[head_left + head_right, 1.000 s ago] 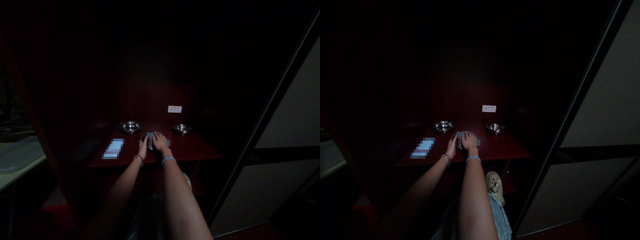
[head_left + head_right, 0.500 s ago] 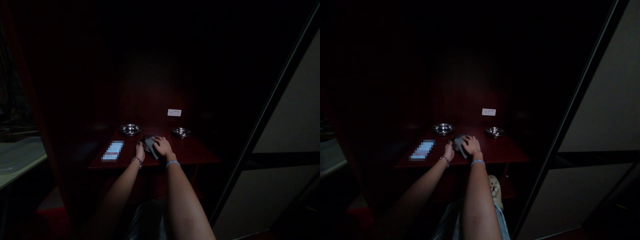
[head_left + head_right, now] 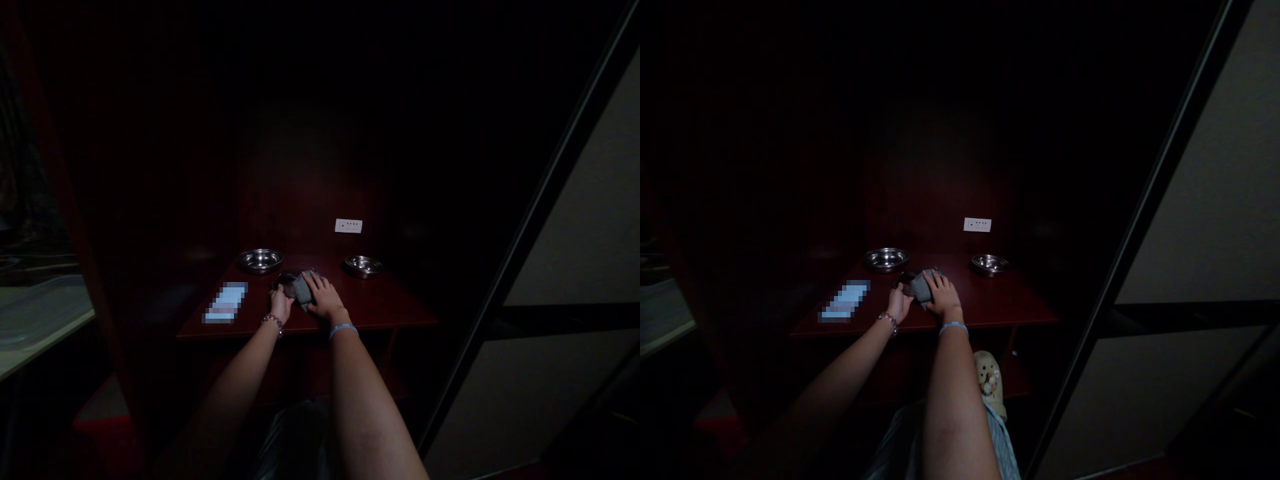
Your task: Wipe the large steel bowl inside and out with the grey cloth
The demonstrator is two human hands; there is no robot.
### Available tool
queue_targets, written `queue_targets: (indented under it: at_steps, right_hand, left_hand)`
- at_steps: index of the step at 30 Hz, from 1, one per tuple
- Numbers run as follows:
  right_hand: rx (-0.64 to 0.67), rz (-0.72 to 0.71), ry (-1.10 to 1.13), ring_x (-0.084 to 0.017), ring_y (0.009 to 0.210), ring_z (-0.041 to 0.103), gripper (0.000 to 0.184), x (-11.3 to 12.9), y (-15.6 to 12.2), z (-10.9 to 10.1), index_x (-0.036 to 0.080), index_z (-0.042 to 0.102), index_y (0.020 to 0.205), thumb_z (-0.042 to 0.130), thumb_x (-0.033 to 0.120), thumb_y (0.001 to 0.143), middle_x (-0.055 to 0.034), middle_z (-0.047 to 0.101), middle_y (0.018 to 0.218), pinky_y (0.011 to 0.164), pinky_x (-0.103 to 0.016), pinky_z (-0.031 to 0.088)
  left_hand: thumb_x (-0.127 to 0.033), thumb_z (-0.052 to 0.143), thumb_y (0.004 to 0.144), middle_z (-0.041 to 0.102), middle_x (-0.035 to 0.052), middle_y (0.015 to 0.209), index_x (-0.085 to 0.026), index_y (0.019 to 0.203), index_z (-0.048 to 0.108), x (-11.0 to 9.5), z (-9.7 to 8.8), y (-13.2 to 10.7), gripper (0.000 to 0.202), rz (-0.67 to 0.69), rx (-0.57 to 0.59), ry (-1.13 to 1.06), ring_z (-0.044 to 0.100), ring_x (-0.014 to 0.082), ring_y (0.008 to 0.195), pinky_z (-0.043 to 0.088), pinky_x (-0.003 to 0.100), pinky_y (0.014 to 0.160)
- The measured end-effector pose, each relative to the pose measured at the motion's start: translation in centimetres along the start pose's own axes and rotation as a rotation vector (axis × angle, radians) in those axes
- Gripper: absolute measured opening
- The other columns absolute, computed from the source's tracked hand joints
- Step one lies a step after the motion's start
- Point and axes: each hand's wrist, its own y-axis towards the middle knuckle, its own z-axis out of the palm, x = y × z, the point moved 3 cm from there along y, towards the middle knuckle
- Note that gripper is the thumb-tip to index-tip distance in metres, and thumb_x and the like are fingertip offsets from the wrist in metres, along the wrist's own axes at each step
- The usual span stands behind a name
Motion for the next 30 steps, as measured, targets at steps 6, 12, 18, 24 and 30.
queue_targets:
  at_steps: [6,12,18,24,30]
  right_hand:
    - [-0.125,0.027,-0.041,-0.031,0.169,0.04,0.082,0.8,0.7,0.1,0.023,0.045,0.177,0.061,0.009,0.098,-0.0144,0.041,0.186,0.135,-0.048,0.037]
    - [-0.234,0.126,0.011,-0.029,0.167,0.044,0.072,0.9,1.3,-0.4,0.027,0.055,0.172,0.041,0.005,0.105,-0.0128,0.049,0.181,0.136,-0.05,0.037]
    - [-0.42,0.239,0.217,-0.027,0.172,0.037,0.083,-0.1,0.9,-2.0,0.024,0.049,0.176,0.04,0.003,0.096,-0.0093,0.044,0.185,0.14,-0.047,0.033]
    - [-0.675,0.649,0.859,-0.032,0.157,0.06,0.075,-2.3,1.4,-2.1,0.01,0.043,0.177,0.037,0.018,0.102,-0.0206,0.063,0.167,0.127,-0.048,0.051]
    - [-0.551,0.954,1.384,-0.034,0.117,0.084,0.058,-3.5,1.9,0.2,0.008,0.067,0.156,0.054,0.021,0.101,-0.022,0.085,0.127,0.09,-0.043,0.071]
  left_hand:
    - [-0.023,0.059,0.109,0.084,0.0152,0.122,-0.02,0.124,0.071,0.3,-0.1,0.3,0.02,-0.014,0.012,0.043,0.082,0.0233,0.112,0.066,0.04,0.102]
    - [-0.041,0.062,0.112,0.084,0.0174,0.121,-0.02,0.129,0.073,0.8,-0.3,0.3,0.029,0.009,0.12,0.069,0.083,0.025,0.104,0.066,0.043,0.099]
    - [-0.057,0.042,0.117,0.08,0.013,0.088,-0.018,0.102,0.073,0.9,0.3,-0.5,0.052,0.034,0.225,0.315,0.08,0.0227,0.082,0.063,0.034,0.086]
    - [-0.054,0.065,0.109,0.079,0.0082,0.093,-0.021,0.1,0.066,0.5,0.7,-1.0,0.034,0.119,0.259,0.441,0.073,0.0193,0.081,0.056,0.03,0.08]
    - [-0.047,0.083,0.098,0.076,0.0083,0.105,-0.023,0.107,0.065,0.9,0.7,-1.0,0.032,0.144,0.309,0.476,0.071,0.0192,0.089,0.054,0.025,0.076]
